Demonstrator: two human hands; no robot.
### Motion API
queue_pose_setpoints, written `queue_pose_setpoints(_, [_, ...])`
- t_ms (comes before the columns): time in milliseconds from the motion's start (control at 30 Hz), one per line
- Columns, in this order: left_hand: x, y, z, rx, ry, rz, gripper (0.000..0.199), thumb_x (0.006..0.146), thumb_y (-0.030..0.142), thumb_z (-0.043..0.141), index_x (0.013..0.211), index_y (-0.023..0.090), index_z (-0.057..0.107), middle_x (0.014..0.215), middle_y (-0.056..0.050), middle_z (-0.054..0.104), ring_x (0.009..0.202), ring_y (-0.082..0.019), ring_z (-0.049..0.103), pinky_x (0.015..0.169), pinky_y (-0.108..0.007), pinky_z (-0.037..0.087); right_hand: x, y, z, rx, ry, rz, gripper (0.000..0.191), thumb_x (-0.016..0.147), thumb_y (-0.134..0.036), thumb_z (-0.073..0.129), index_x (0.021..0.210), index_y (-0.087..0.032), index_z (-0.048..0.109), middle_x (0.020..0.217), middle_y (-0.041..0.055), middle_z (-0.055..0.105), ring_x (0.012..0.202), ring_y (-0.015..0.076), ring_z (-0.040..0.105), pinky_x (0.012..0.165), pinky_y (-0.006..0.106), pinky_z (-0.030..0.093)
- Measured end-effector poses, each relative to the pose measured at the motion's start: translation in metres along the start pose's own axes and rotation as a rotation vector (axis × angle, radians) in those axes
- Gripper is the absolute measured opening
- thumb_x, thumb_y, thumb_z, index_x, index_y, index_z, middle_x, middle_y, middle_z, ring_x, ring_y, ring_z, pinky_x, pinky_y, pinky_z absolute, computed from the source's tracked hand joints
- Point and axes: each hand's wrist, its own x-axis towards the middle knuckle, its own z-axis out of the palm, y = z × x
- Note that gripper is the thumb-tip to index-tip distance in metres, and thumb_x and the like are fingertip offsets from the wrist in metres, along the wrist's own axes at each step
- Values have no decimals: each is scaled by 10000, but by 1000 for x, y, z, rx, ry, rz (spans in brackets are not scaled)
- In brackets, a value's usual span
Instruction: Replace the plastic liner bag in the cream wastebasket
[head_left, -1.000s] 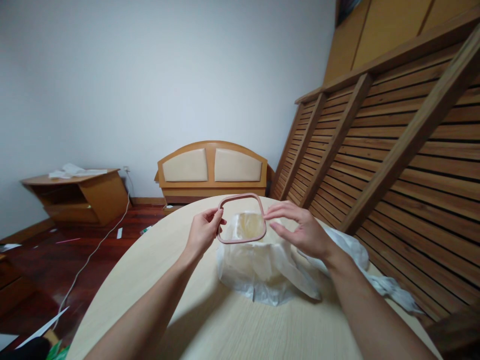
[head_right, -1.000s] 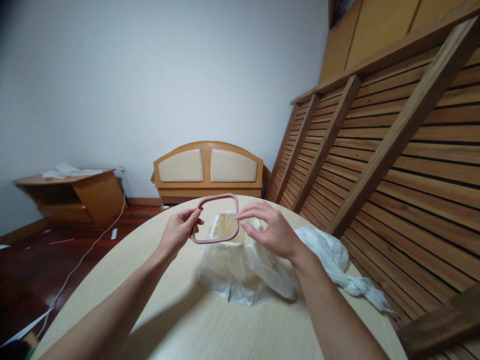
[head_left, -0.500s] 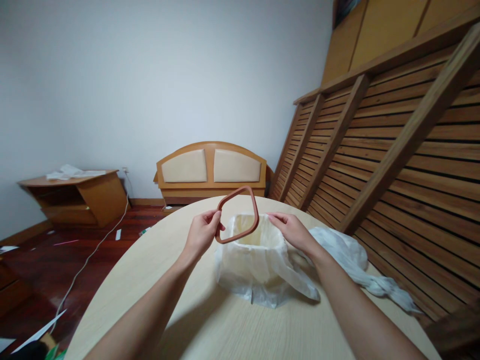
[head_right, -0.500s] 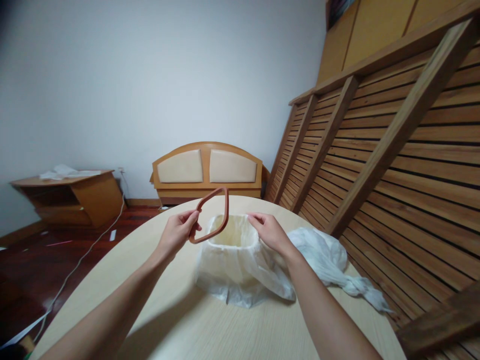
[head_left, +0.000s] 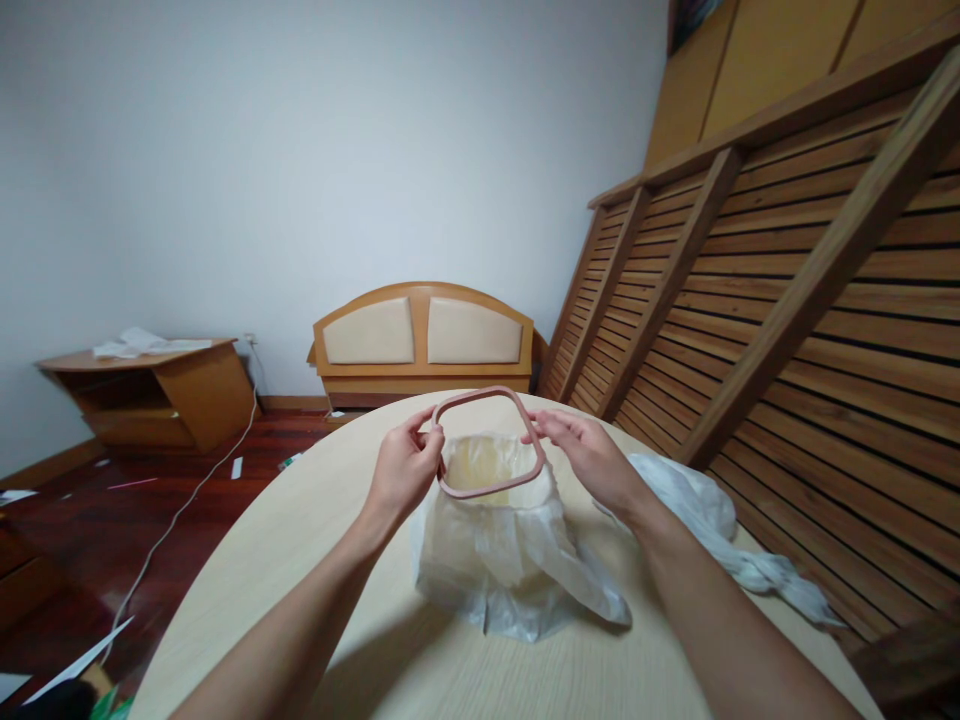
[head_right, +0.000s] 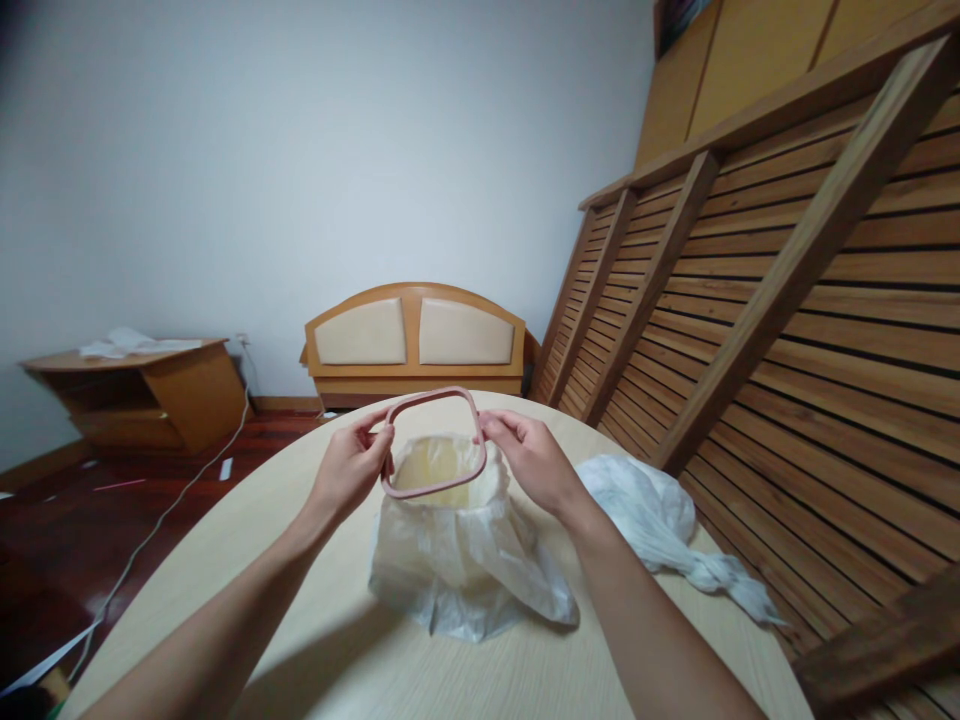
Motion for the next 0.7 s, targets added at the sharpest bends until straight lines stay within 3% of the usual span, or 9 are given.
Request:
queue_pose_setpoints(100, [-3,0,1,-27,15,38,611,820,404,561,1308,38,592,471,48,585,398,-128,529,433,-205,389,-5,-11,2,-41,-15,39,503,835,-467,684,1228,-153,671,828,62,753,779,221,702,735,347,549])
queue_pose_setpoints(200, [-5,3,1,-56,27,61,545,816,421,605,1241,81,625,501,39,604,444,-138,567,472,-210,416,-6,-13,0,-86,5,35,486,854,-411,642,1252,-134,668,721,35,709,668,191,656,642,319,531])
queue_pose_setpoints(300, [-4,8,-1,-68,19,80,377,803,461,638,942,116,708,546,2,629,486,-137,573,483,-213,406,-5,-13,-6,-127,23,23,401,864,-431,609,1120,-154,746,729,38,695,587,158,592,545,285,479])
queue_pose_setpoints(400, [-4,10,-5,-87,-61,80,373,782,501,662,730,133,700,624,-42,668,549,-139,582,506,-219,408,-5,-15,-10,-125,9,56,358,840,-477,636,932,-164,781,696,33,681,493,117,515,469,256,413])
queue_pose_setpoints(533, [-6,14,-7,-90,-216,17,453,744,541,706,875,108,735,600,-24,643,522,-123,531,480,-213,370,-7,-19,-8,-102,-50,105,365,827,-513,660,832,-164,765,717,41,701,462,89,480,438,232,367])
queue_pose_setpoints(700, [-9,16,-7,-87,-177,8,615,736,525,725,1175,95,692,451,69,498,399,-87,399,420,-199,279,-5,-14,-4,-78,-20,91,396,839,-531,658,950,-162,754,828,67,745,526,110,547,479,245,435])
